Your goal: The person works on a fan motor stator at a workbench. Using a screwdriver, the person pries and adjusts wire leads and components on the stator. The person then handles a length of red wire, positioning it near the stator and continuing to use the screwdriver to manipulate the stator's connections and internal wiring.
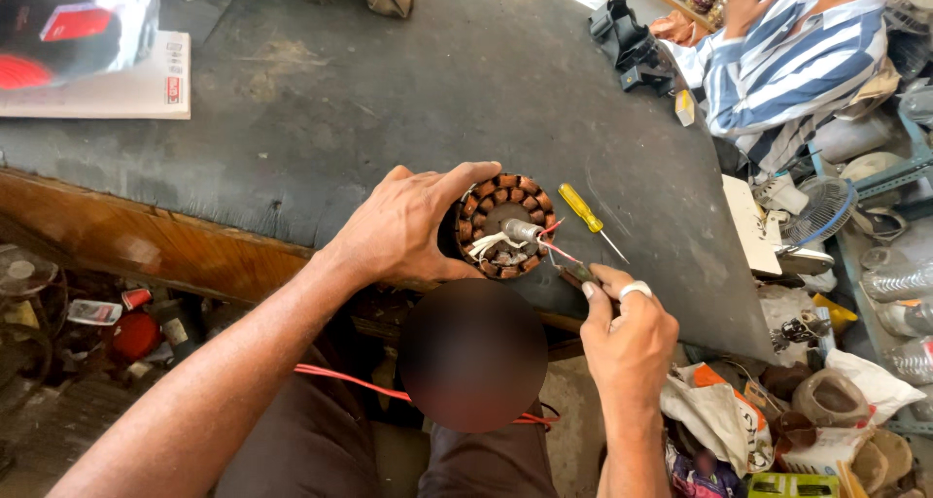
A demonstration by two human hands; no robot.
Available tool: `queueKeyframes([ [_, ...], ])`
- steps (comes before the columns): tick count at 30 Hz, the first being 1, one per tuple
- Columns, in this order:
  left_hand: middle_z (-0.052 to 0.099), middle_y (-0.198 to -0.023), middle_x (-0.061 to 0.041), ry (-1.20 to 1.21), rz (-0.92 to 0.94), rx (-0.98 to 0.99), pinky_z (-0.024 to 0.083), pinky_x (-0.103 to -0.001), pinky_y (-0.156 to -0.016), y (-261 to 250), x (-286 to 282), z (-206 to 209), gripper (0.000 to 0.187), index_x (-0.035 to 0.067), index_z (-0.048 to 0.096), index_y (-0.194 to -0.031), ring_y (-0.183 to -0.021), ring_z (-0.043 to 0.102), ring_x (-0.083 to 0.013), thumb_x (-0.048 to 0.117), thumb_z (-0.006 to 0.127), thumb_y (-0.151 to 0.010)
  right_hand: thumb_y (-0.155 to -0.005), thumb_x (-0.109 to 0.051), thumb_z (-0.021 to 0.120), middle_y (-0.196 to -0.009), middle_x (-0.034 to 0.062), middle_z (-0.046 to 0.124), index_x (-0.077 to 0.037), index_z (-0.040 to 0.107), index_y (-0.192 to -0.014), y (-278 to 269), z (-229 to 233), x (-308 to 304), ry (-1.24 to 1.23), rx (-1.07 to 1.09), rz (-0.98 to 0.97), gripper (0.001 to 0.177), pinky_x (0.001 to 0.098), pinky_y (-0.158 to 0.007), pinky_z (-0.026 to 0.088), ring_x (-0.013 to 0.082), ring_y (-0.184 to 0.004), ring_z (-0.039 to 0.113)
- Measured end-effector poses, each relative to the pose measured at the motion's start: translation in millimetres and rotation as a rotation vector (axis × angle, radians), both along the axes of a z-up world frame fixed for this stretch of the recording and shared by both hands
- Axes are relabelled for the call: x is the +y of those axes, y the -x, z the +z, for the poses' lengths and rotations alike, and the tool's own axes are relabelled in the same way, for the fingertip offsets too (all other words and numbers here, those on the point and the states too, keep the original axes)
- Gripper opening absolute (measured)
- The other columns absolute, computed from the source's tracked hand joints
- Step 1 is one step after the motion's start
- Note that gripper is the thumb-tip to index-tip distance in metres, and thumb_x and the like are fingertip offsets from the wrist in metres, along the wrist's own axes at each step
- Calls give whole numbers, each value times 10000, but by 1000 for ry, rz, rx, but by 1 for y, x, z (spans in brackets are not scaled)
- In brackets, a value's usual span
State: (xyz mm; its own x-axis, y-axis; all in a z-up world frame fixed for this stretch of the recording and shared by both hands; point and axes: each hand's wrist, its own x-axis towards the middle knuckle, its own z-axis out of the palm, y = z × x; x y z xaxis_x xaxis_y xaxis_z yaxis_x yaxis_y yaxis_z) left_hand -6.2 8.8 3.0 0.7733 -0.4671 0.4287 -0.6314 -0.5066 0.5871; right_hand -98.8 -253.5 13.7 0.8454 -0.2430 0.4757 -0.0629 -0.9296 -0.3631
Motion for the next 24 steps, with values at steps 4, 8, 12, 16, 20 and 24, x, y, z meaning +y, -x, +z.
queueKeyframes([
  [4, 718, -1185, -137, 45, -6, -37, 428, -475, -951, 0, 1, 0, 1147, 165, 422, -1466, -1154, 654, -332, 561, 944, -524, -846, -60, 738, -960, 182, 722, -52, 748, -1153, -7, 0, -6, 142, -89, 182, 307, 431, -787, 547, 352, -874, 699],
  [8, 719, -1160, -130, 8, 1, -2, 424, -474, -955, 2, 1, 0, 1155, 169, 409, -1471, -1143, 660, -318, 571, 944, -530, -858, -61, 748, -973, 167, 712, -73, 778, -1032, -6, -1, -1, 293, -49, 170, 176, 432, -825, 536, 366, -914, 689],
  [12, 721, -1149, -132, 23, -4, -30, 426, -474, -935, 0, 1, -1, 1153, 166, 412, -1465, -1142, 665, -319, 567, 949, -526, -907, -83, 719, -930, 131, 727, -34, 758, -1102, 1, 2, -4, -212, 147, 45, 205, 363, -799, 543, 247, -809, 693],
  [16, 729, -1150, -126, 51, -24, -28, 427, -475, -947, -2, 1, -2, 1151, 166, 419, -1461, -1127, 675, -322, 566, 949, -520, -933, 28, 675, -1008, 106, 731, 54, 702, -1165, 1, -8, 5, -1016, 82, 469, 234, 336, -790, 565, 161, -865, 682],
  [20, 730, -1134, -129, 40, -8, -17, 434, -476, -942, 0, 1, -2, 1145, 165, 423, -1462, -1115, 678, -327, 560, 948, -525, -953, 47, 641, -1069, 93, 751, 40, 709, -1197, -4, -12, 27, -921, 46, 533, 254, 266, -876, 564, 118, -952, 699],
  [24, 734, -1137, -132, 60, -13, -50, 442, -481, -933, -1, 2, -3, 1133, 152, 435, -1458, -1119, 679, -333, 547, 947, -528, -964, 16, 695, -962, 104, 731, 24, 736, -1164, 1, -7, 47, -825, -6, 400, 204, 274, -748, 557, 134, -818, 671],
])
